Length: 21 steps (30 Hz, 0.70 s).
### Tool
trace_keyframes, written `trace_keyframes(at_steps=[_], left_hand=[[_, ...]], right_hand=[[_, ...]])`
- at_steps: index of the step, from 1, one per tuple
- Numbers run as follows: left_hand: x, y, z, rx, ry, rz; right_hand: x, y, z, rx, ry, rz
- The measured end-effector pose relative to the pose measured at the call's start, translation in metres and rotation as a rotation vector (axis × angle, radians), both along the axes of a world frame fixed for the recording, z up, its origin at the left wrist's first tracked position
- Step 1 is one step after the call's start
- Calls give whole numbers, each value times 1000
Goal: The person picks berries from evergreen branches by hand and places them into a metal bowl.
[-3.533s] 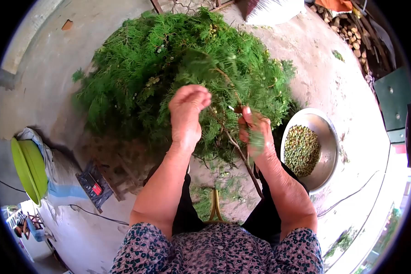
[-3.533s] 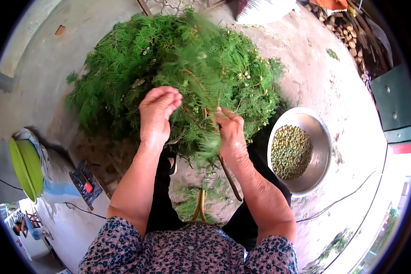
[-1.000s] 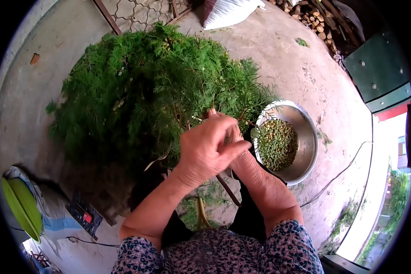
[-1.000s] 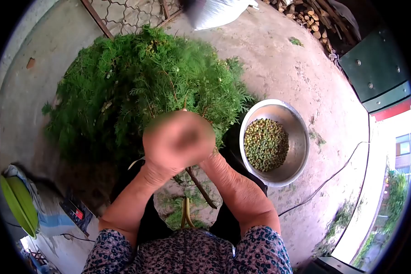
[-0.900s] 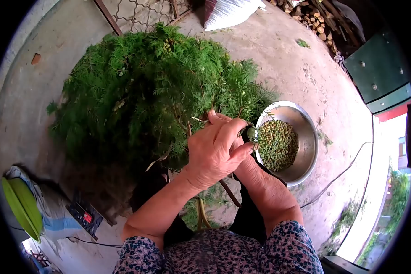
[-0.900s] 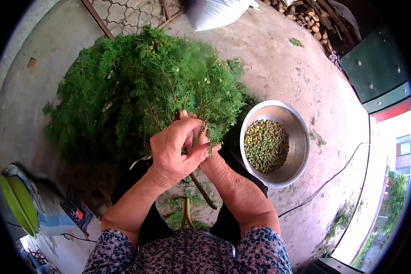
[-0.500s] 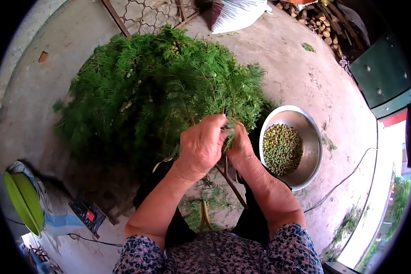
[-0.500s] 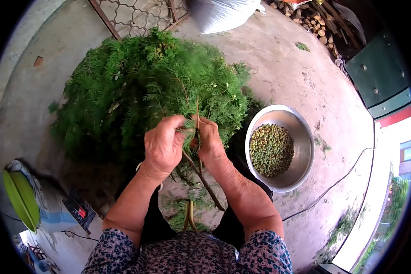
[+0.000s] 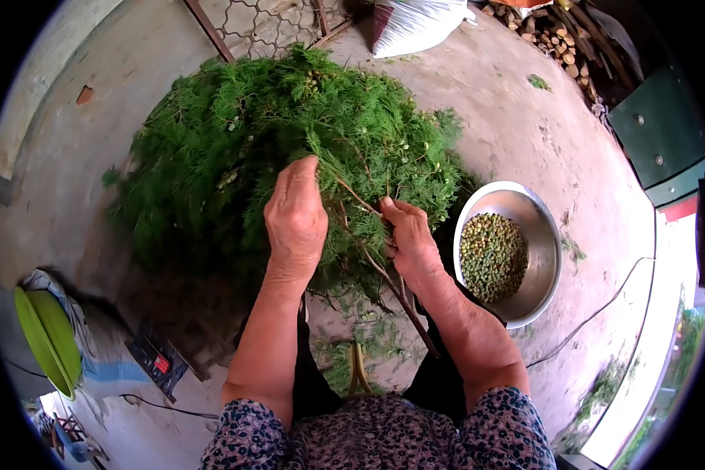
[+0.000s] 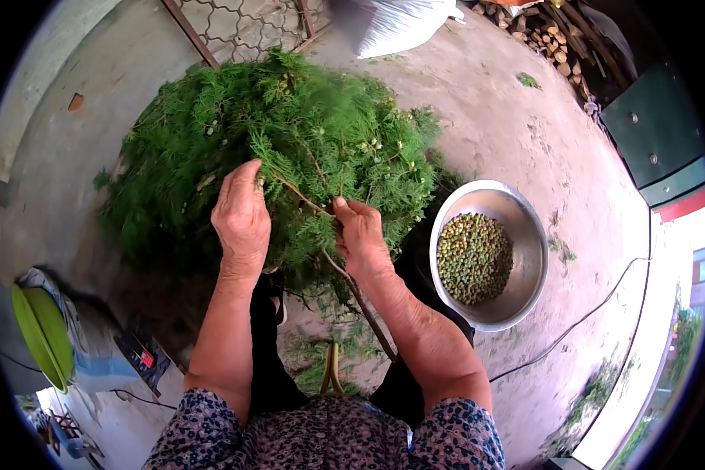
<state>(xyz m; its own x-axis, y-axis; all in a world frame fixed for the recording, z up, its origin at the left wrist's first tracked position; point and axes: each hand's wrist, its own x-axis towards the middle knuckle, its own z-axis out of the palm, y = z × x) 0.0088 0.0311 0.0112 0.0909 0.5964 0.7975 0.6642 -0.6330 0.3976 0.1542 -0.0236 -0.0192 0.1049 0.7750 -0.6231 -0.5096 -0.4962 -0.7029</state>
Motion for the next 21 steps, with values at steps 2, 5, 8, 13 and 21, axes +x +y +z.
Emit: trace_keyframes(at_steps=[2,5,8,13,21], left_hand=[[-7,5,2,23,30,152],[-15,5,22,-371,-522,102],[-18,7,15,-569,-1270,-370],[25,-13,27,-776,-1560,-538],[96,-71,54,-443,-246,-797]], right_hand=[[1,-7,2,-35,-49,-42],[4,-12,-14,-11,-130,-96],[-6,-6,-27,40,55,-355],[-6,-10,-32,13,-46,-259],[-1,-26,-45,550,-68,-122]])
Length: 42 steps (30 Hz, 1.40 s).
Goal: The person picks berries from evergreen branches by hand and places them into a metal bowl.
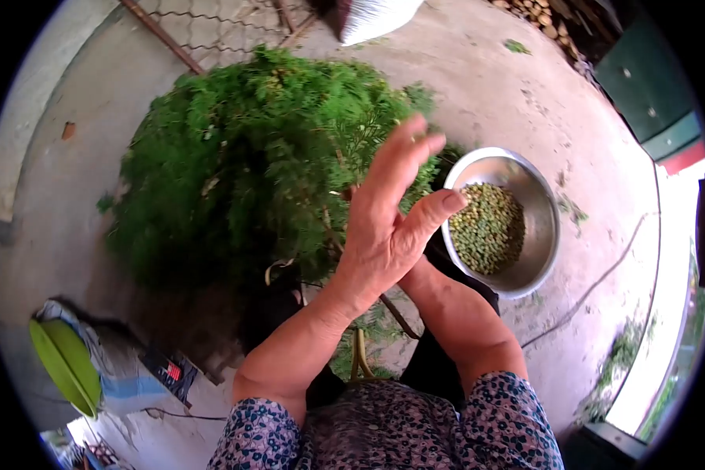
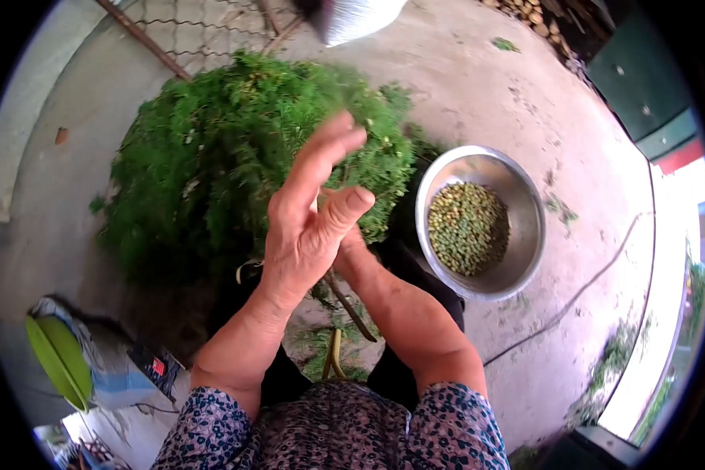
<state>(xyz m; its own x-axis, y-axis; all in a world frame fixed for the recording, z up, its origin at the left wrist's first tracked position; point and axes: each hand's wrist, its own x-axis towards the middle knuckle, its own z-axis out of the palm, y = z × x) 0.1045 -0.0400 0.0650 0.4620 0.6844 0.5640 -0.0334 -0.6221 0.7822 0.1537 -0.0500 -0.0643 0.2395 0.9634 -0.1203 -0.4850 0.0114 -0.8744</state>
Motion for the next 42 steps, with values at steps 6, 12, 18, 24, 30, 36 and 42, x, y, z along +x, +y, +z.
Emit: trace_keyframes(at_steps=[6,12,18,24,30,36,42], left_hand=[[-62,27,-60,-461,-296,330],[-91,67,-87,-793,-369,323],[-96,78,-77,-784,-208,420],[-98,81,-89,-819,-468,318],[-98,79,-87,-899,-615,218],[-93,68,-85,-825,-366,157],[-87,62,-82,-775,-225,153]], right_hand=[[7,19,7,-212,101,-51],[-9,14,25,-391,224,89],[-33,11,8,-244,-71,41],[-36,11,7,-254,-141,72],[-32,16,6,-366,-53,219],[-15,27,50,82,-383,-209],[-18,34,62,61,-250,-15]])
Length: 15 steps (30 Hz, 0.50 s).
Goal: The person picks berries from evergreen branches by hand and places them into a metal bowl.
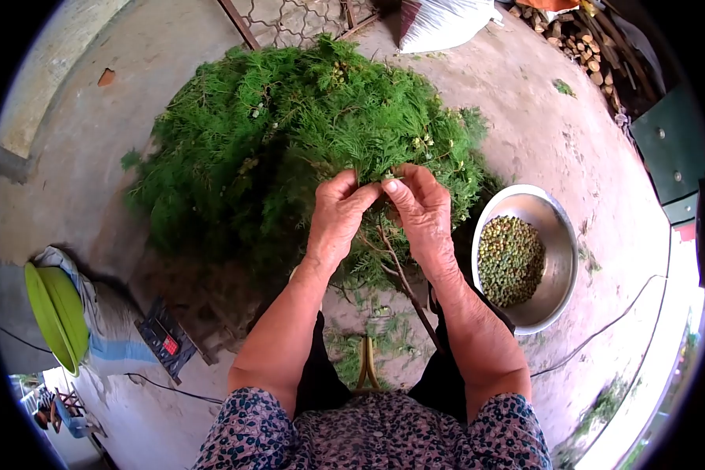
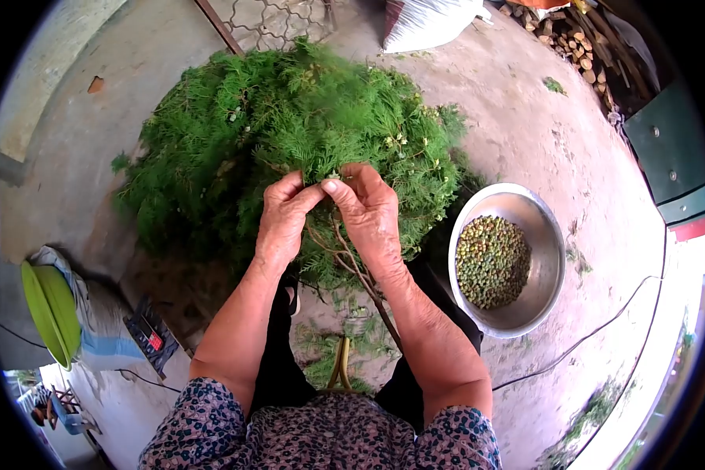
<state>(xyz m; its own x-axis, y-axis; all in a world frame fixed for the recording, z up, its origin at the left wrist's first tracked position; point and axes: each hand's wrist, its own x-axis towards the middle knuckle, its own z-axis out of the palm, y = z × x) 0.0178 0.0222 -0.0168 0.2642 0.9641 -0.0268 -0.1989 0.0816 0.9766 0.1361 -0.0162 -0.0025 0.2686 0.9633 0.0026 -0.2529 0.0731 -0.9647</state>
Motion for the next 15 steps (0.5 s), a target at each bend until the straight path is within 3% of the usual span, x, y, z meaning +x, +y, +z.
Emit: trace_keyframes(at_steps=[4,8,10,15], left_hand=[[-1,2,-7,-12,89,-65],[-4,2,-6,-54,-43,-102],[-1,0,-1,-34,-64,-74],[2,-2,4,59,-2,6]], right_hand=[[4,4,-7,-2,-43,3],[11,4,-11,-142,112,119],[14,4,-12,-175,427,117],[26,5,-1,-122,590,117]])
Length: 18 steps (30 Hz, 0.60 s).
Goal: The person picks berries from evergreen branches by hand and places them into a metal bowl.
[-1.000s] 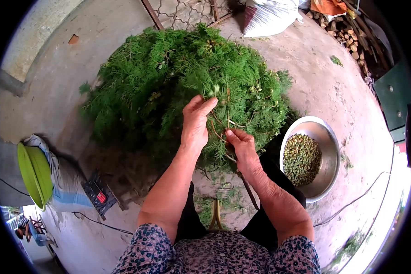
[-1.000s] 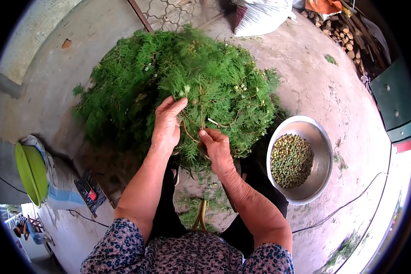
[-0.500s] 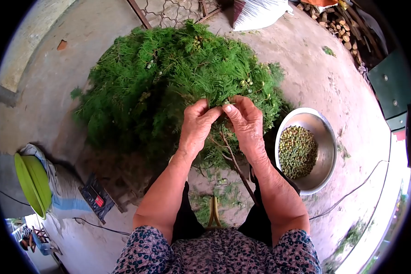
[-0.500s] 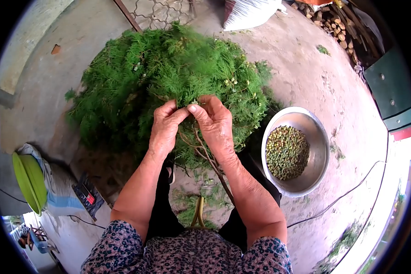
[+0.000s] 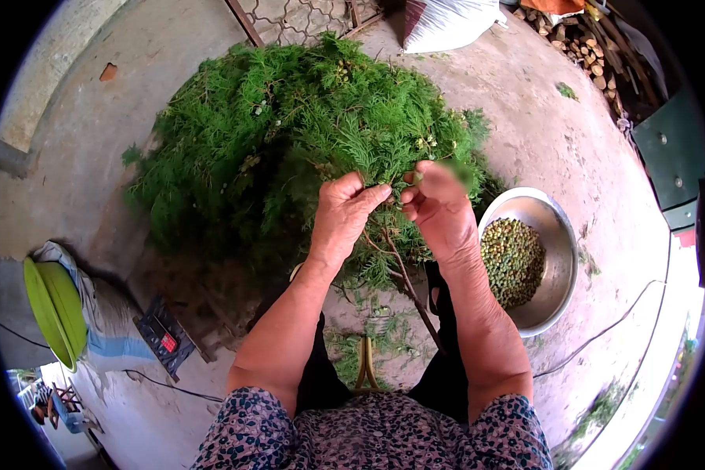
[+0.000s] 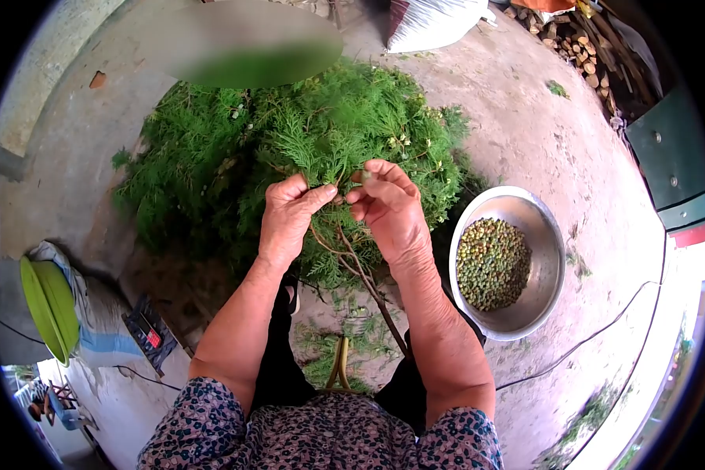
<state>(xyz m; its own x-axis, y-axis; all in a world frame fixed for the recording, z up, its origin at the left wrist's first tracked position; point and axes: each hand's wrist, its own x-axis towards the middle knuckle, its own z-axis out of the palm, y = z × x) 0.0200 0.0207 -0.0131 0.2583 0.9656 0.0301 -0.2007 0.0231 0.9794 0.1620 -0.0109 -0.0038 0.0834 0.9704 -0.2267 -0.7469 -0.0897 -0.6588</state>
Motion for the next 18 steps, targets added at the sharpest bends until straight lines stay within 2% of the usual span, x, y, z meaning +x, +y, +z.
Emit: trace_keyframes(at_steps=[3,5,7,9,10,15,18], left_hand=[[-1,1,0,26,35,36],[-8,5,-7,70,174,30],[-8,4,-2,93,254,11],[-5,2,-2,101,289,-6],[-1,2,-10,137,238,12],[0,4,-19,169,231,1],[1,2,-14,188,306,13]], right_hand=[[2,-2,2,64,-62,-88],[2,-6,4,149,-270,-34],[-2,-9,11,276,-745,-6],[-8,1,4,571,-1168,-147],[-8,-4,5,414,-1214,-92],[-4,-3,0,363,-1260,-56],[-3,-1,-6,285,-1169,-3]])
